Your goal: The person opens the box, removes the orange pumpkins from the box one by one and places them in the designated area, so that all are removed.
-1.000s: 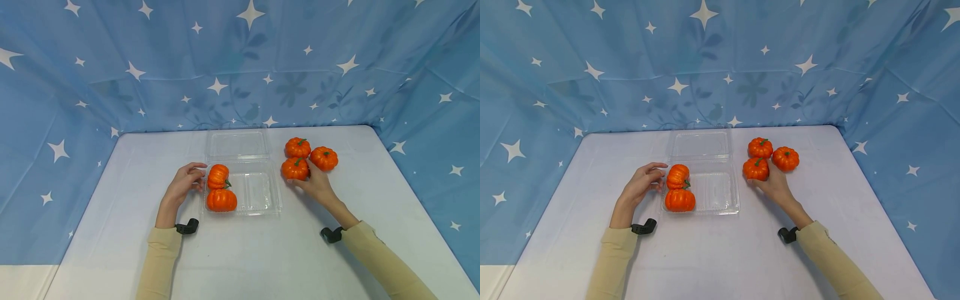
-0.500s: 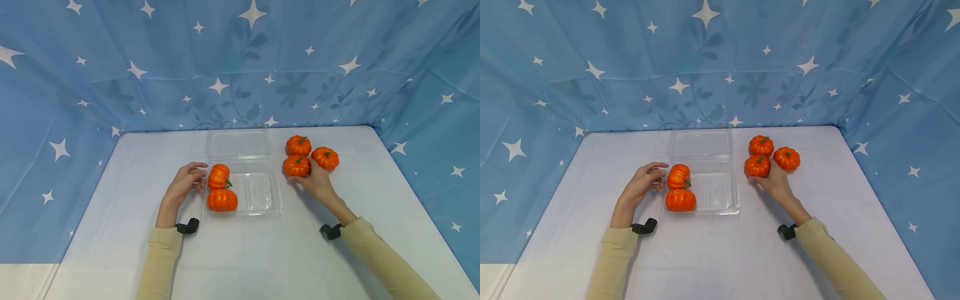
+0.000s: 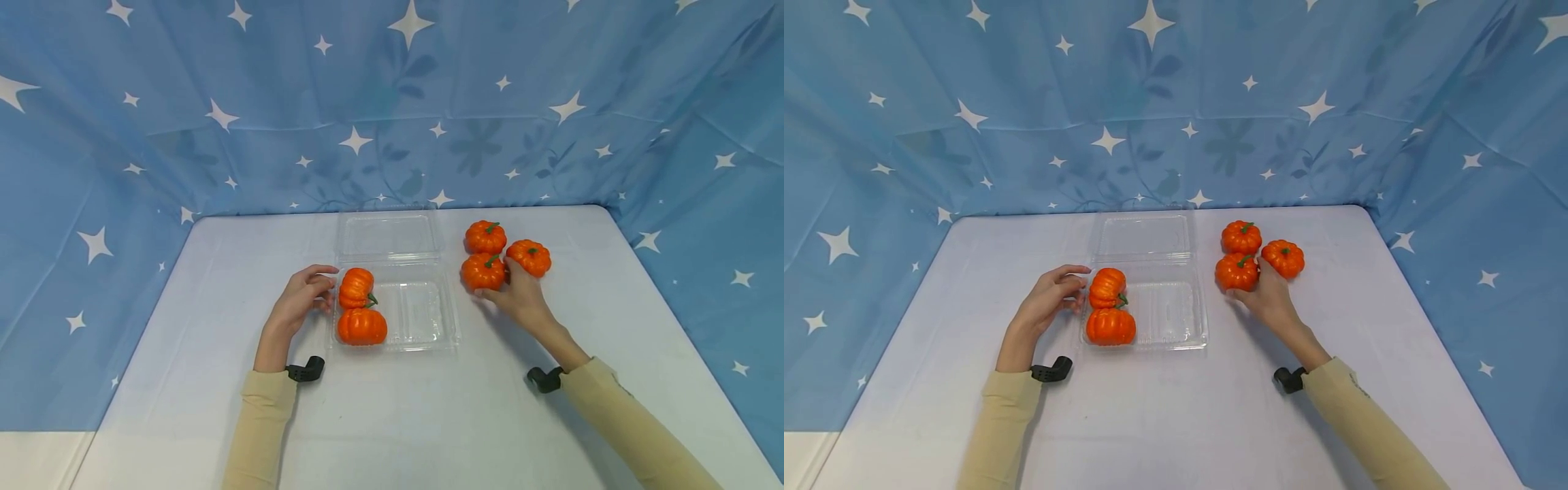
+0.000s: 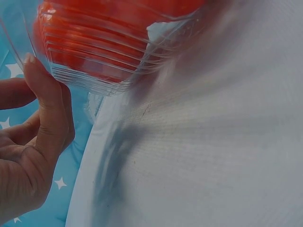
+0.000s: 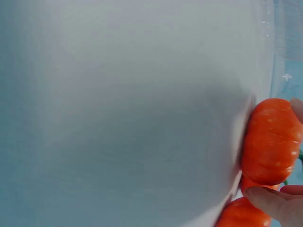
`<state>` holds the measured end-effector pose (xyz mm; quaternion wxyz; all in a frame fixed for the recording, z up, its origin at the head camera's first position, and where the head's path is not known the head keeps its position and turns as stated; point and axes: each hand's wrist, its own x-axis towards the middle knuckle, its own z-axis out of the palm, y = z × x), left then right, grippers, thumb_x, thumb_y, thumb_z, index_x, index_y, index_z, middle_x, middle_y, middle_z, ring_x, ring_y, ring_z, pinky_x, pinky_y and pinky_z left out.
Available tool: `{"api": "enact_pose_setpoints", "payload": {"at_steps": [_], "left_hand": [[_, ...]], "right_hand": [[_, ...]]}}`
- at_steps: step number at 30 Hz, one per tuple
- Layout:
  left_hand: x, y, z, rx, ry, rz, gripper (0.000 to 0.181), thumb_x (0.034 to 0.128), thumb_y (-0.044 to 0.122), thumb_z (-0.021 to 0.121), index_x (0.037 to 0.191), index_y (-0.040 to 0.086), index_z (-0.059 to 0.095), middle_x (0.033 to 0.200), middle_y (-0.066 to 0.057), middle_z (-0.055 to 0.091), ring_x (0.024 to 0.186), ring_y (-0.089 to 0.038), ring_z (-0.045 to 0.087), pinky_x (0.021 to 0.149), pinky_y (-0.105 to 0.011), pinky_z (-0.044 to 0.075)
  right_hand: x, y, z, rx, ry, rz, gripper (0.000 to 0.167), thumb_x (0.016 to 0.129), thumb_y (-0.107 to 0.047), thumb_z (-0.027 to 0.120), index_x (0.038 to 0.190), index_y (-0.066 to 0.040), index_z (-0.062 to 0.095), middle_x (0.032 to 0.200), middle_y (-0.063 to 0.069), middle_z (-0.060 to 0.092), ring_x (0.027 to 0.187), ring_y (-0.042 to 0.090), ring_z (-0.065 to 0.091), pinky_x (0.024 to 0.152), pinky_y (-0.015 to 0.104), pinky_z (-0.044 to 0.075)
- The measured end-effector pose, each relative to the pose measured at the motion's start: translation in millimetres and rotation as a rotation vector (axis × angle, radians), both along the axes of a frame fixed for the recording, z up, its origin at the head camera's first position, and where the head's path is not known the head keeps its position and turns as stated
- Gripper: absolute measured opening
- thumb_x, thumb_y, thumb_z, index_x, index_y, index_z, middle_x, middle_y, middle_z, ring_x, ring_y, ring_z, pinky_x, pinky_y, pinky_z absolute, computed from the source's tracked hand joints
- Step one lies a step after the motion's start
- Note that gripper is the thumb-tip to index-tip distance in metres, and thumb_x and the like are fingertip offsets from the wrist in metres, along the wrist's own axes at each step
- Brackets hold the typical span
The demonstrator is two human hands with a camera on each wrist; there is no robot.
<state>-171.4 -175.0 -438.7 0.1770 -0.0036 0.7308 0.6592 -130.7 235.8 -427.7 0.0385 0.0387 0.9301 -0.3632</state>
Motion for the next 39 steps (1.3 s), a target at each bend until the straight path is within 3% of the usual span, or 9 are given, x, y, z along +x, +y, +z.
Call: {"api": "enact_pose_setpoints", "payload": {"at_steps": [7, 16, 23, 30, 39], "left_hand": [[-0.7, -1.4, -0.4, 0.008, 0.003, 0.002, 0.042, 0.103, 0.011, 0.057, 0.141, -0.005, 0.05, 0.086, -0.006, 0.059, 0.064, -0.014, 0.056, 0.058, -0.023, 0.056], [-0.9, -0.5, -0.8, 0.0, -0.006, 0.005, 0.041, 0.1033, 0.012, 0.056, 0.141, -0.004, 0.051, 0.089, -0.008, 0.059, 0.065, -0.014, 0.057, 0.059, -0.024, 0.056], [-1.0, 0.5, -1.1, 0.008, -0.01, 0.005, 0.04, 0.1032, 0.011, 0.055, 0.14, -0.004, 0.051, 0.092, -0.011, 0.059, 0.064, -0.014, 0.057, 0.059, -0.023, 0.056], [-0.9, 1.5, 0.4, 0.011, -0.006, 0.001, 0.04, 0.1032, 0.011, 0.056, 0.139, -0.004, 0.052, 0.094, -0.014, 0.059, 0.063, -0.014, 0.056, 0.059, -0.023, 0.056], [-0.3, 0.7, -0.6, 0.008, 0.007, 0.003, 0.04, 0.1033, 0.011, 0.056, 0.14, -0.005, 0.052, 0.088, -0.008, 0.06, 0.063, -0.013, 0.057, 0.058, -0.023, 0.056]], "right_hand": [[3.0, -8, 14.9, 0.062, 0.043, 0.012, 0.086, 0.092, -0.022, 0.077, 0.155, 0.01, 0.029, 0.153, 0.034, 0.041, 0.141, 0.049, 0.043, 0.112, 0.061, 0.042], [3.6, -18, 29.3, 0.118, 0.171, 0.111, 0.075, 0.092, -0.018, 0.077, 0.148, 0.013, 0.038, 0.144, 0.034, 0.05, 0.131, 0.05, 0.05, 0.11, 0.065, 0.042], [2.3, -26, 38.6, 0.108, 0.153, 0.127, 0.074, 0.092, -0.018, 0.077, 0.148, 0.012, 0.039, 0.147, 0.032, 0.048, 0.133, 0.049, 0.047, 0.112, 0.064, 0.04], [2.2, -45, 52.3, 0.069, 0.139, 0.175, 0.069, 0.094, -0.022, 0.076, 0.148, 0.007, 0.043, 0.145, 0.026, 0.053, 0.133, 0.043, 0.051, 0.11, 0.059, 0.046], [-0.7, -68, 70.6, 0.035, 0.109, 0.25, 0.072, 0.092, -0.027, 0.078, 0.15, 0.002, 0.046, 0.15, 0.022, 0.051, 0.138, 0.04, 0.05, 0.108, 0.057, 0.048]]}}
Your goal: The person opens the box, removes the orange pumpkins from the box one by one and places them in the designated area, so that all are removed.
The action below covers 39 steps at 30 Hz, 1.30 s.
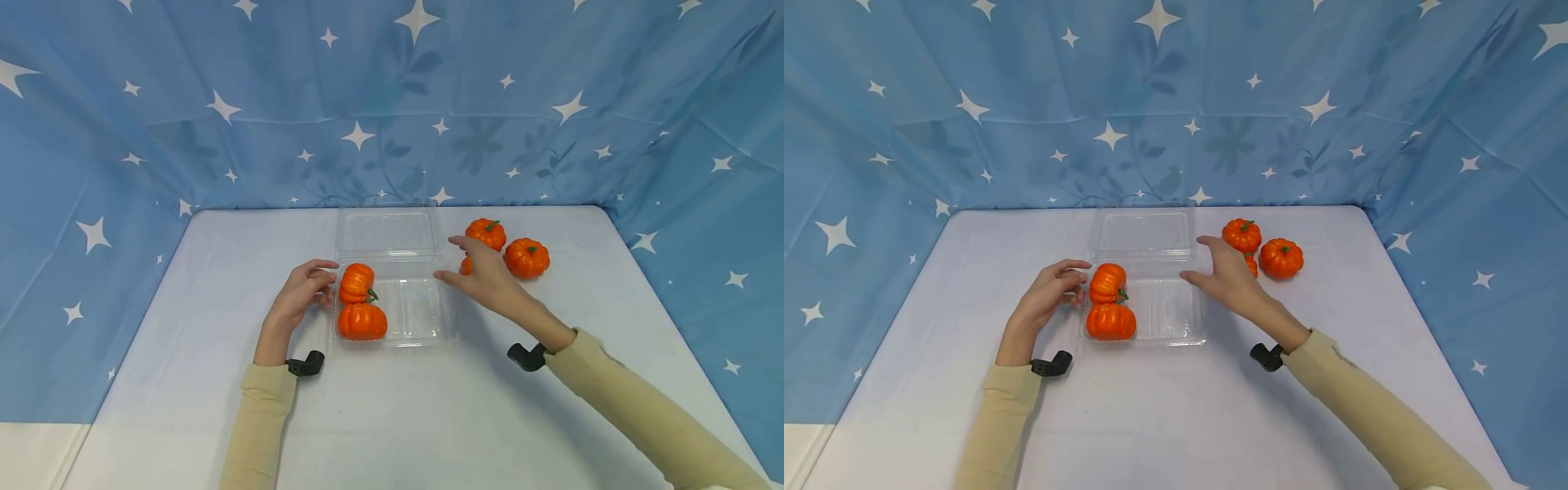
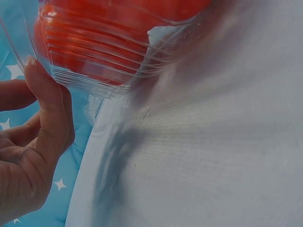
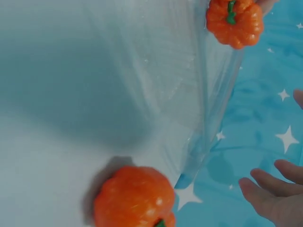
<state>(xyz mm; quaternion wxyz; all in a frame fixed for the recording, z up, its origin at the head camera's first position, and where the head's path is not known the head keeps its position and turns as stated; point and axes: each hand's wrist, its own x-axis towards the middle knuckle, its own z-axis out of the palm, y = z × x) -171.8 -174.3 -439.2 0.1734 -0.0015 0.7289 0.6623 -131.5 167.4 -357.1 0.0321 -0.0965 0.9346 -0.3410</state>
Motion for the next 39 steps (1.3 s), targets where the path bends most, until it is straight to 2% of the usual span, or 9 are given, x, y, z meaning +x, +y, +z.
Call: {"api": "enact_pose_setpoints", "payload": {"at_steps": [6, 16, 24, 29, 39], "left_hand": [[1.1, -0.2, 3.0, 0.001, -0.006, 0.0, 0.04, 0.1033, 0.011, 0.056, 0.14, -0.005, 0.052, 0.087, -0.008, 0.061, 0.063, -0.014, 0.056, 0.058, -0.023, 0.056], [1.6, -0.3, 2.1, 0.006, -0.009, 0.001, 0.038, 0.1034, 0.01, 0.055, 0.139, -0.004, 0.053, 0.084, -0.006, 0.062, 0.061, -0.013, 0.056, 0.057, -0.025, 0.056], [0.4, -0.2, 2.0, -0.002, -0.01, 0.005, 0.038, 0.1033, 0.011, 0.055, 0.139, -0.003, 0.053, 0.082, -0.005, 0.063, 0.062, -0.015, 0.056, 0.057, -0.025, 0.056], [0.2, 0.3, 2.7, -0.002, -0.012, 0.001, 0.039, 0.1036, 0.011, 0.055, 0.139, -0.003, 0.053, 0.083, -0.004, 0.063, 0.062, -0.014, 0.056, 0.057, -0.025, 0.056], [0.5, 0.7, 1.5, -0.002, -0.006, 0.0, 0.038, 0.1036, 0.01, 0.055, 0.139, -0.003, 0.053, 0.083, -0.004, 0.062, 0.062, -0.014, 0.056, 0.057, -0.025, 0.056]], "right_hand": [[-4.4, -15, 4.8, -0.014, -0.057, 0.049, 0.072, 0.092, -0.028, 0.078, 0.15, 0.001, 0.046, 0.151, 0.02, 0.052, 0.13, 0.043, 0.057, 0.1, 0.054, 0.055], [-14.7, -42, 4.4, -0.016, -0.197, 0.119, 0.075, 0.092, -0.035, 0.076, 0.15, 0.001, 0.046, 0.151, 0.02, 0.052, 0.135, 0.041, 0.055, 0.105, 0.052, 0.052], [-20.5, -68, -4.4, 0.047, -0.291, 0.201, 0.078, 0.093, -0.043, 0.073, 0.15, 0.002, 0.045, 0.149, 0.023, 0.053, 0.132, 0.039, 0.058, 0.1, 0.046, 0.057], [-21.5, -78, -7.0, 0.052, -0.33, 0.243, 0.077, 0.094, -0.045, 0.072, 0.148, 0.004, 0.046, 0.149, 0.022, 0.053, 0.131, 0.039, 0.058, 0.098, 0.045, 0.058], [-22.2, -92, -11.8, 0.123, -0.445, 0.326, 0.073, 0.092, -0.047, 0.071, 0.142, 0.003, 0.055, 0.14, 0.018, 0.062, 0.118, 0.029, 0.064, 0.097, 0.043, 0.058]]}}
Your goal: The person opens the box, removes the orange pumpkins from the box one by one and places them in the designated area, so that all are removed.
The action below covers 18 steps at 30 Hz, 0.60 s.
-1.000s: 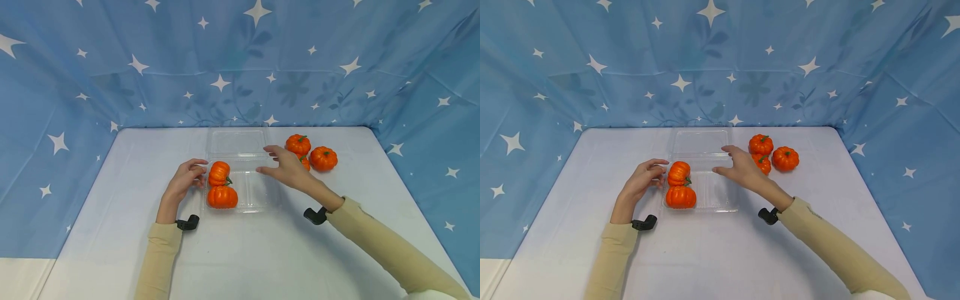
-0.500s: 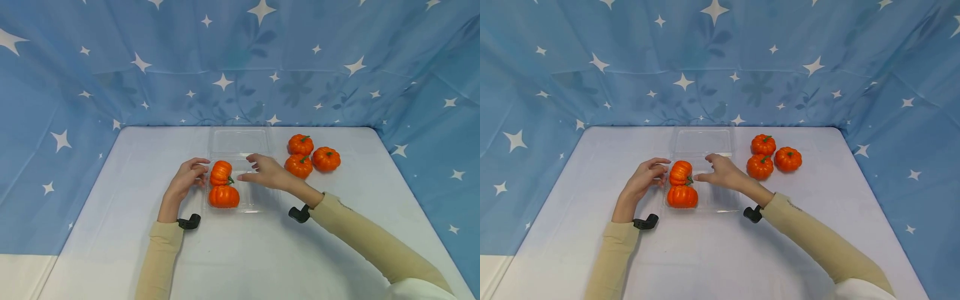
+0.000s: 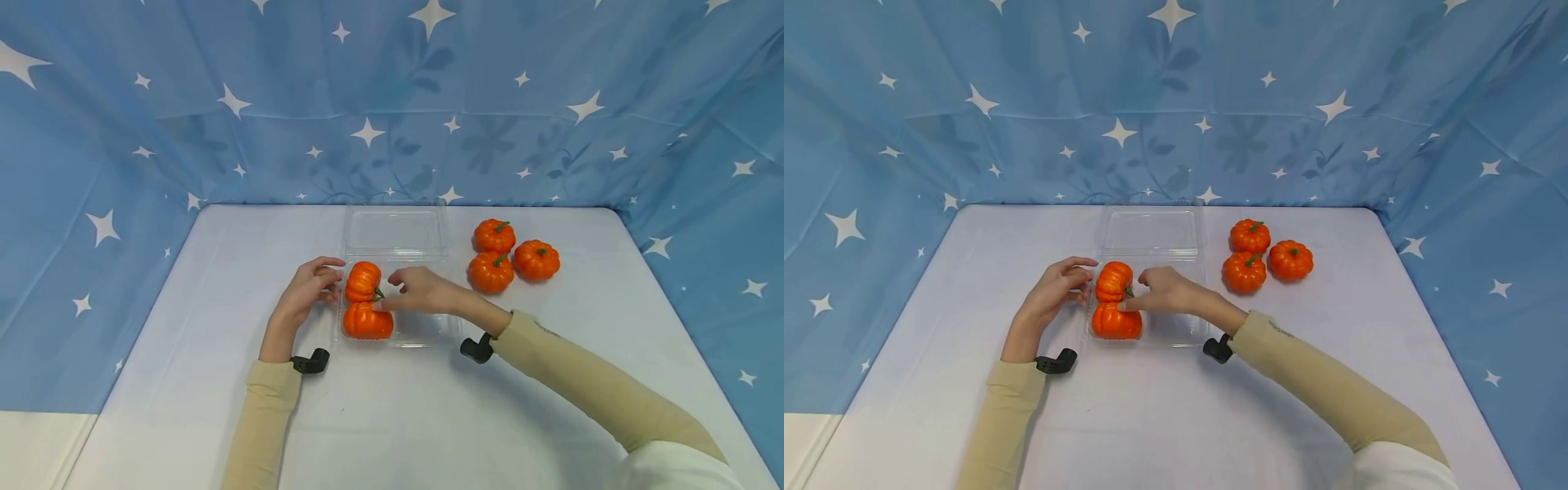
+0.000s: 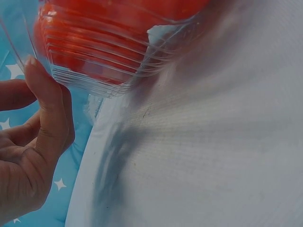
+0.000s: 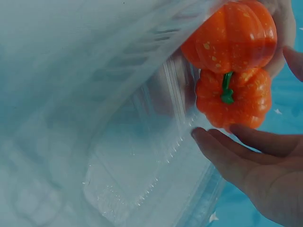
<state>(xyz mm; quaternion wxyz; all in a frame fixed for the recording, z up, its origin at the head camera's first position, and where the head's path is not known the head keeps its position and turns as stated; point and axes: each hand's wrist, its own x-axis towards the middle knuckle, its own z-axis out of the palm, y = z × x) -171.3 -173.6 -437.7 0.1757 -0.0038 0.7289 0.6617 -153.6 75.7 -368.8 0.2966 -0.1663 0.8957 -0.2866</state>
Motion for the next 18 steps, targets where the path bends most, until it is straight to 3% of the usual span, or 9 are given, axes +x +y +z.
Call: {"api": "enact_pose_setpoints", "payload": {"at_steps": [4, 7, 11, 14, 18], "left_hand": [[0.2, 1.0, 0.1, -0.001, -0.002, 0.002, 0.037, 0.1036, 0.009, 0.054, 0.138, -0.003, 0.054, 0.085, -0.004, 0.062, 0.063, -0.014, 0.056, 0.057, -0.025, 0.056], [0.3, 0.4, -0.5, -0.002, -0.003, 0.004, 0.037, 0.1037, 0.009, 0.054, 0.139, -0.003, 0.054, 0.085, -0.005, 0.062, 0.064, -0.014, 0.056, 0.057, -0.025, 0.056], [-0.5, -0.5, -1.4, 0.0, -0.003, 0.003, 0.037, 0.1039, 0.009, 0.053, 0.139, -0.003, 0.053, 0.085, -0.006, 0.062, 0.064, -0.014, 0.056, 0.058, -0.024, 0.056], [-0.5, -0.9, -0.7, 0.003, -0.002, 0.002, 0.037, 0.1039, 0.009, 0.053, 0.139, -0.003, 0.053, 0.086, -0.006, 0.062, 0.064, -0.015, 0.056, 0.057, -0.025, 0.056], [0.2, -1.9, 0.5, 0.007, -0.002, 0.001, 0.038, 0.1036, 0.009, 0.053, 0.139, -0.004, 0.052, 0.085, -0.005, 0.063, 0.063, -0.014, 0.056, 0.057, -0.025, 0.056]], "right_hand": [[0.9, -5, -2.8, 0.045, -0.006, 0.081, 0.069, 0.093, -0.047, 0.07, 0.138, 0.005, 0.059, 0.133, 0.017, 0.068, 0.113, 0.027, 0.067, 0.097, 0.043, 0.058], [1.7, -9, -4.3, 0.061, 0.0, 0.13, 0.057, 0.094, -0.048, 0.068, 0.123, 0.002, 0.068, 0.102, 0.008, 0.073, 0.093, 0.02, 0.066, 0.082, 0.031, 0.058], [2.5, -13, -4.5, 0.069, -0.01, 0.149, 0.045, 0.096, -0.05, 0.067, 0.094, -0.005, 0.068, 0.069, -0.001, 0.047, 0.068, 0.015, 0.049, 0.058, 0.024, 0.035], [2.5, -15, -4.5, 0.079, -0.024, 0.148, 0.045, 0.096, -0.051, 0.067, 0.081, -0.009, 0.061, 0.063, -0.002, 0.038, 0.06, 0.013, 0.04, 0.055, 0.025, 0.026], [2.2, -18, -3.9, 0.104, -0.037, 0.14, 0.047, 0.095, -0.053, 0.067, 0.073, -0.013, 0.055, 0.059, -0.003, 0.034, 0.055, 0.013, 0.035, 0.053, 0.025, 0.023]]}}
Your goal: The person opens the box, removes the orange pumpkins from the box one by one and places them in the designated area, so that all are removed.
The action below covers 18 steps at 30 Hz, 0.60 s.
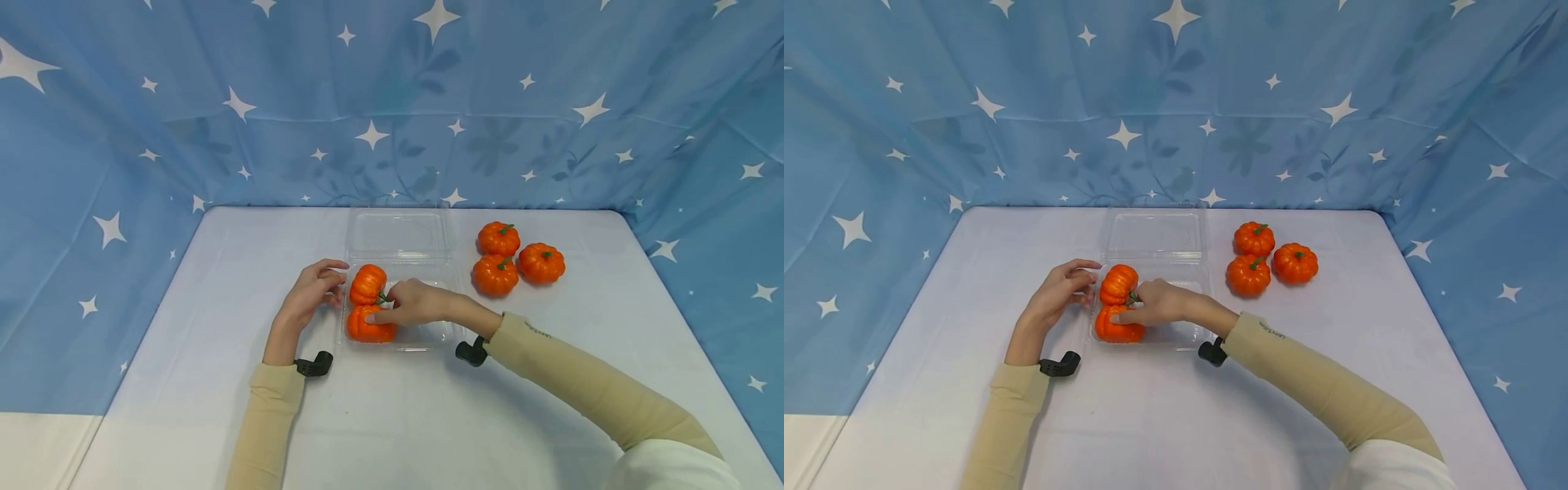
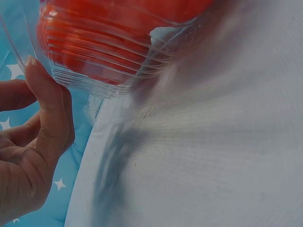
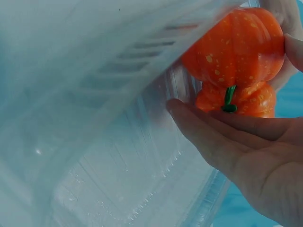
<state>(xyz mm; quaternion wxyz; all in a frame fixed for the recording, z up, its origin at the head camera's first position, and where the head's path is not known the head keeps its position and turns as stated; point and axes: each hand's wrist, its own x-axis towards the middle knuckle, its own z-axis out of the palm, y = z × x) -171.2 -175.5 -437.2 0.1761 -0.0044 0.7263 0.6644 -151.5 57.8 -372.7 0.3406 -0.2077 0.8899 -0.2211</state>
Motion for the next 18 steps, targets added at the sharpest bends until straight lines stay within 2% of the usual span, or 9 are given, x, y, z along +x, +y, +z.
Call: {"api": "enact_pose_setpoints", "payload": {"at_steps": [4, 9, 18], "left_hand": [[0.3, 0.6, 0.1, -0.001, -0.001, 0.003, 0.038, 0.1035, 0.009, 0.053, 0.139, -0.004, 0.053, 0.086, -0.006, 0.063, 0.063, -0.014, 0.056, 0.057, -0.024, 0.055], [1.0, 1.1, 0.5, -0.003, 0.002, 0.005, 0.037, 0.1035, 0.009, 0.054, 0.139, -0.004, 0.053, 0.089, -0.009, 0.063, 0.063, -0.014, 0.056, 0.057, -0.024, 0.055], [-0.5, 1.5, -0.9, -0.003, 0.001, 0.004, 0.039, 0.1033, 0.009, 0.054, 0.139, -0.005, 0.053, 0.089, -0.01, 0.063, 0.063, -0.015, 0.056, 0.056, -0.024, 0.055]], "right_hand": [[0.7, 0.3, -0.8, 0.012, -0.018, -0.007, 0.05, 0.096, -0.054, 0.066, 0.069, -0.014, 0.052, 0.058, -0.003, 0.033, 0.055, 0.013, 0.033, 0.054, 0.026, 0.021], [2.8, 1.0, -4.8, -0.024, -0.055, 0.001, 0.052, 0.097, -0.054, 0.064, 0.065, -0.015, 0.051, 0.058, -0.003, 0.034, 0.056, 0.012, 0.036, 0.056, 0.026, 0.022], [5.7, -0.1, -3.8, -0.063, -0.051, -0.01, 0.048, 0.096, -0.046, 0.07, 0.063, -0.015, 0.053, 0.057, -0.004, 0.035, 0.055, 0.011, 0.036, 0.055, 0.025, 0.022]]}}
